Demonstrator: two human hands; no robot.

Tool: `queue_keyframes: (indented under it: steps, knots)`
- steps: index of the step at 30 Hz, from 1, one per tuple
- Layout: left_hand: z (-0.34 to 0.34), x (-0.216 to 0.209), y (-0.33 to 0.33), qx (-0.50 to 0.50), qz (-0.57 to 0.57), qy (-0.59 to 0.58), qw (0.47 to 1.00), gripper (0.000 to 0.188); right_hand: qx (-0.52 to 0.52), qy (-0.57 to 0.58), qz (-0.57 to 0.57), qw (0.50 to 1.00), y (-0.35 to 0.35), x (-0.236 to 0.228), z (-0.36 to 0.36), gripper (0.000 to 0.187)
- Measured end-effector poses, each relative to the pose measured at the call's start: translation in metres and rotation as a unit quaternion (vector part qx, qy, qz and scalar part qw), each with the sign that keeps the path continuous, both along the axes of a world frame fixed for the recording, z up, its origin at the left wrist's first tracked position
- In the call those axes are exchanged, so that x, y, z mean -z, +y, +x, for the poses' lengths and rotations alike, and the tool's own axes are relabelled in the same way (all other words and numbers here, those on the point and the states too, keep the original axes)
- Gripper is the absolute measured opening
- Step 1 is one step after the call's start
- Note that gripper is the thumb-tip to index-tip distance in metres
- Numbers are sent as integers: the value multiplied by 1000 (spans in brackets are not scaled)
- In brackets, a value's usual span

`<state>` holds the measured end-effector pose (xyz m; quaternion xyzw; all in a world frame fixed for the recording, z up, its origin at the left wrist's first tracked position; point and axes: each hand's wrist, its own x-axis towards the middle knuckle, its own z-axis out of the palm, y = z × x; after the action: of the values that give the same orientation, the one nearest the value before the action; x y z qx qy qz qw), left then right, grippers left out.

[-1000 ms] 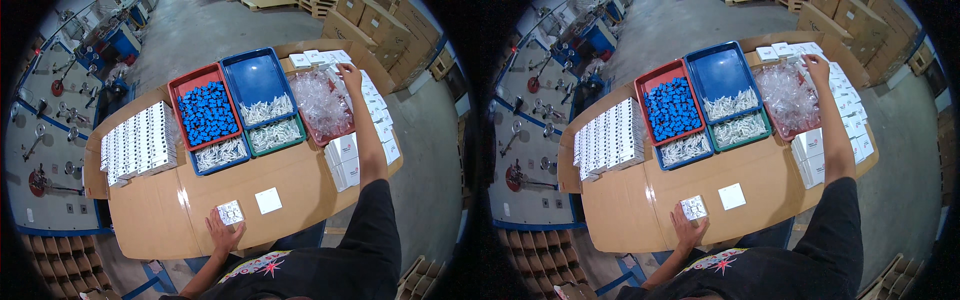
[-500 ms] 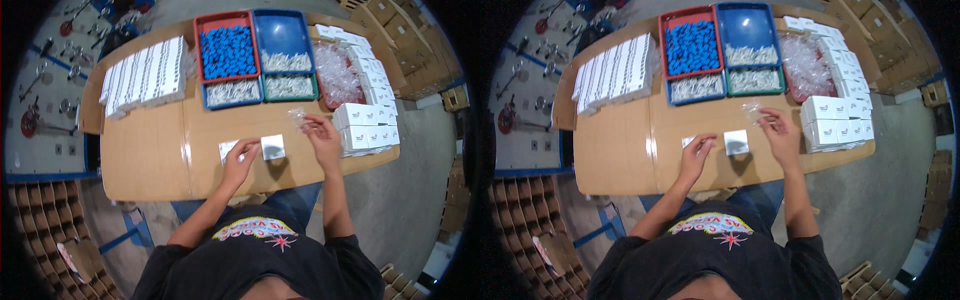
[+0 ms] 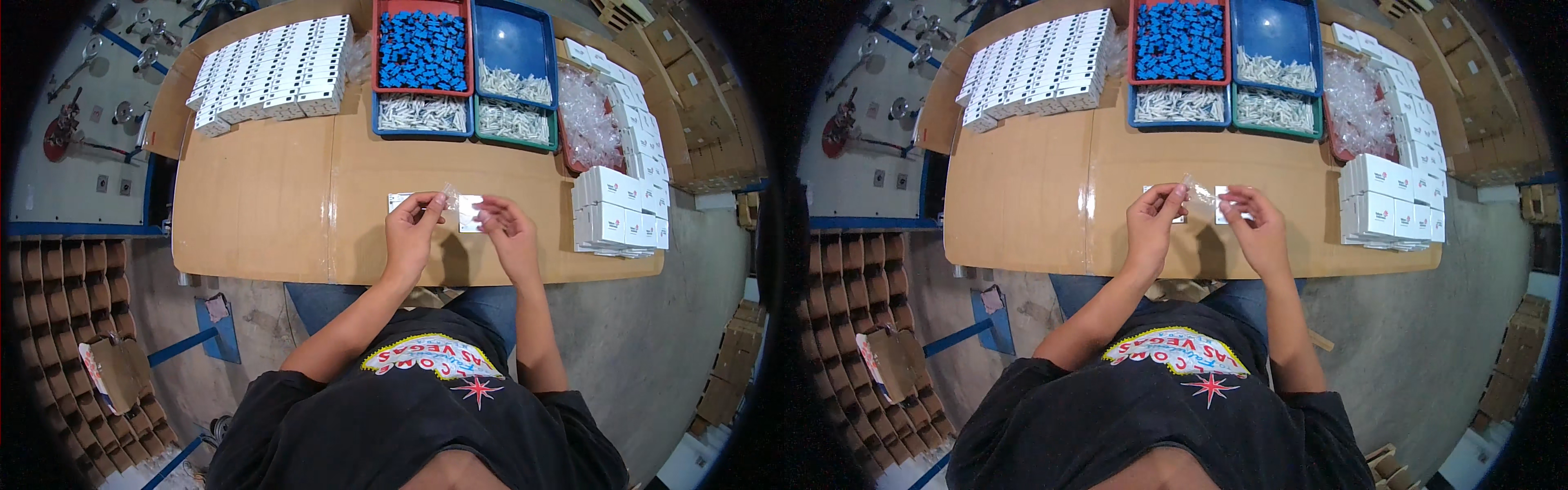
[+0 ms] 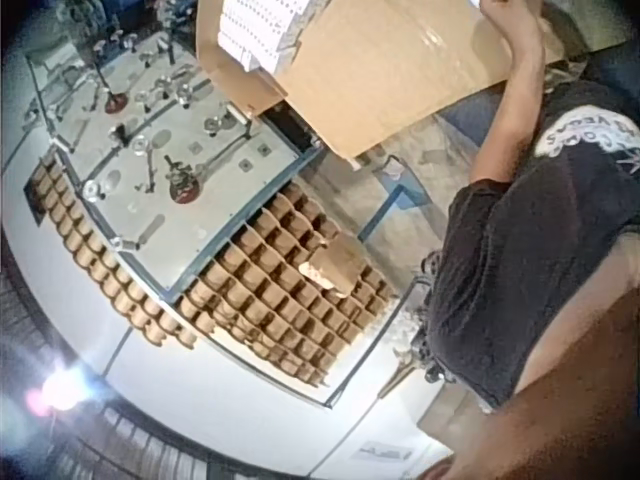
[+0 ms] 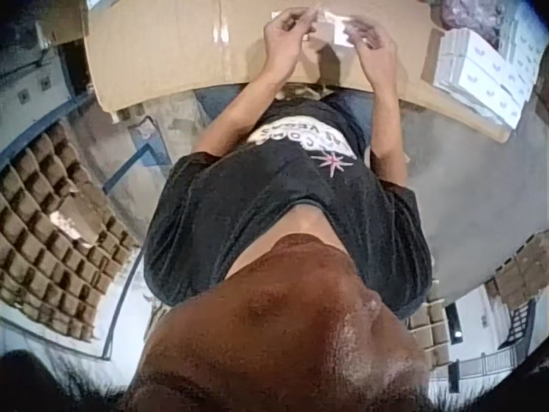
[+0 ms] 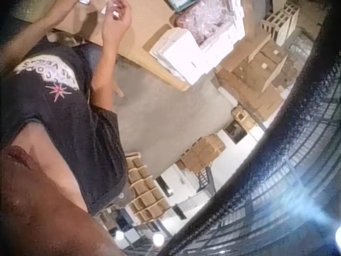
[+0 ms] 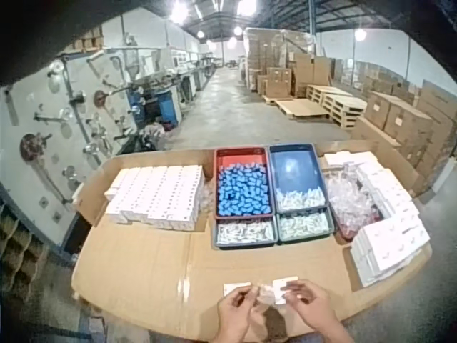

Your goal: The person sits at a workbench and packs small white plastic components into clear plastic bags. They then place the filled bags into small white cardboard boxes. The person also handles a stack of white boxes, opening one to inspect its interior before continuing the packing process.

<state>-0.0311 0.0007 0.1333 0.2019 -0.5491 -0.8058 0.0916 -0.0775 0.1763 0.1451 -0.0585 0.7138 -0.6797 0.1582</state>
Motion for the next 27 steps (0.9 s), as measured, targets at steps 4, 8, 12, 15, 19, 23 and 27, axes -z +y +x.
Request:
queue_keyframes:
  steps: [4, 8, 12, 15, 19, 23, 27]
  knots:
    - [0, 1, -3, -24, 10, 6, 1000, 21, -93, -106, -112, 984, -14, -2, 7, 33]
    - [-2, 6, -7, -36, 28, 6, 999, 21, -46, -71, -91, 992, -36, -8, 13, 26]
    - [1, 6, -14, -36, -9, -20, 999, 22, -48, -79, -85, 992, -32, 4, 6, 20]
    - [3, 7, -16, -34, -15, -38, 999, 23, -51, -72, -84, 992, -31, 4, 5, 17]
    - [5, 2, -18, 4, 34, -28, 999, 24, -44, -76, -72, 993, -24, 7, 1, 16]
    - [9, 12, -22, 71, 23, -35, 997, 23, -30, -67, -57, 996, -16, 13, -2, 15]
    - [10, 16, -24, 122, 22, -46, 991, 21, -37, -67, -52, 996, -10, 14, -3, 14]
